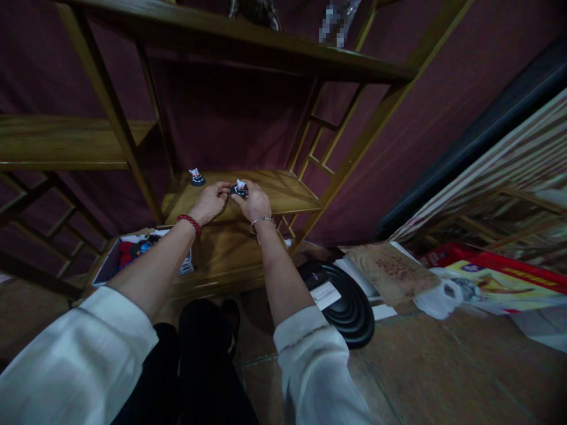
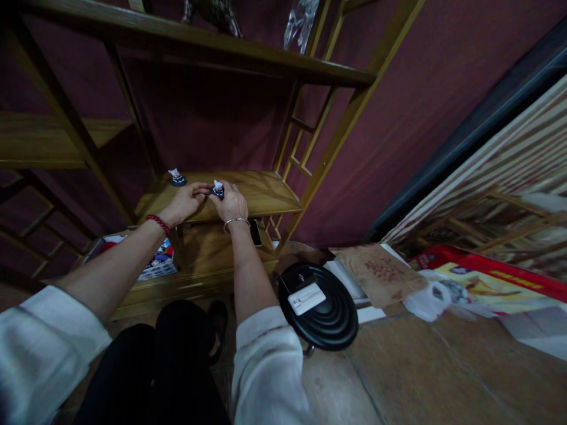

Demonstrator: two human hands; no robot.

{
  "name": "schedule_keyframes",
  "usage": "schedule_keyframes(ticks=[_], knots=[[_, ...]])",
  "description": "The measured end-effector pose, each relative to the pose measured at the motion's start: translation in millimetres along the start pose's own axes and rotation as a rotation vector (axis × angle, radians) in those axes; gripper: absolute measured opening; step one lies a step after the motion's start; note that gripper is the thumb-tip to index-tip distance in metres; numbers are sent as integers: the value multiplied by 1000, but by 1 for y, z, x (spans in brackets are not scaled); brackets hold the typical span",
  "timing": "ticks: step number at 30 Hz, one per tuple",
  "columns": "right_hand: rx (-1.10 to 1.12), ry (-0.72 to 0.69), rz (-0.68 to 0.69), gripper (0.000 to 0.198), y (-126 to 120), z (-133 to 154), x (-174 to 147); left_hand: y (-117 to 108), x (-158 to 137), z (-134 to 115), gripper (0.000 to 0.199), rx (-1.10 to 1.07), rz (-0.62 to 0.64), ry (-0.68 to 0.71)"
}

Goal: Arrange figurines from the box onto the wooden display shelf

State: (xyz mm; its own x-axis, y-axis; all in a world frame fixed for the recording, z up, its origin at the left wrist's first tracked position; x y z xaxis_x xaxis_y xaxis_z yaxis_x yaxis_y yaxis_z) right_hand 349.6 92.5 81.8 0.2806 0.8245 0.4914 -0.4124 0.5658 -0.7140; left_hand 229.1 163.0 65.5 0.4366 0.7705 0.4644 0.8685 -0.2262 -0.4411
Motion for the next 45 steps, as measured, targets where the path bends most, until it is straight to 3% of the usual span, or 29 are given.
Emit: schedule_keyframes(ticks=[8, 19, 37, 45], knots=[[-25, 0, -32, 43, -2, 2, -2, -4, -3, -7, 31, -32, -30, -52], [-36, -23, -7, 44, 1, 3, 0, -2, 0, 2, 28, -42, -28, -61], [-15, -14, -38, 43, 3, 0, 5, 1, 1, 4, 32, 25, 9, -8], [115, 60, 74, 43, 5, -7, 22, -2, 0, -2, 44, 101, 46, 28]])
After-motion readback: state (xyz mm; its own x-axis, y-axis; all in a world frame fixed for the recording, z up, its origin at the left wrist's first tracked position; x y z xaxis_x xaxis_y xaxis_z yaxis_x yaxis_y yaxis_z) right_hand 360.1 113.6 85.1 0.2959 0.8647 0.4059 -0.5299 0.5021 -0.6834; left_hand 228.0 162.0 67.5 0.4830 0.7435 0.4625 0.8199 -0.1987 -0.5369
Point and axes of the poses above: each hand's wrist, its own x-axis towards the middle knuckle, its own y-axis out of the palm, z = x × y, the point moved 2 cm from there along x, towards the middle knuckle, and after that the axes turned 5 degrees about y, right-handed, at the moved point
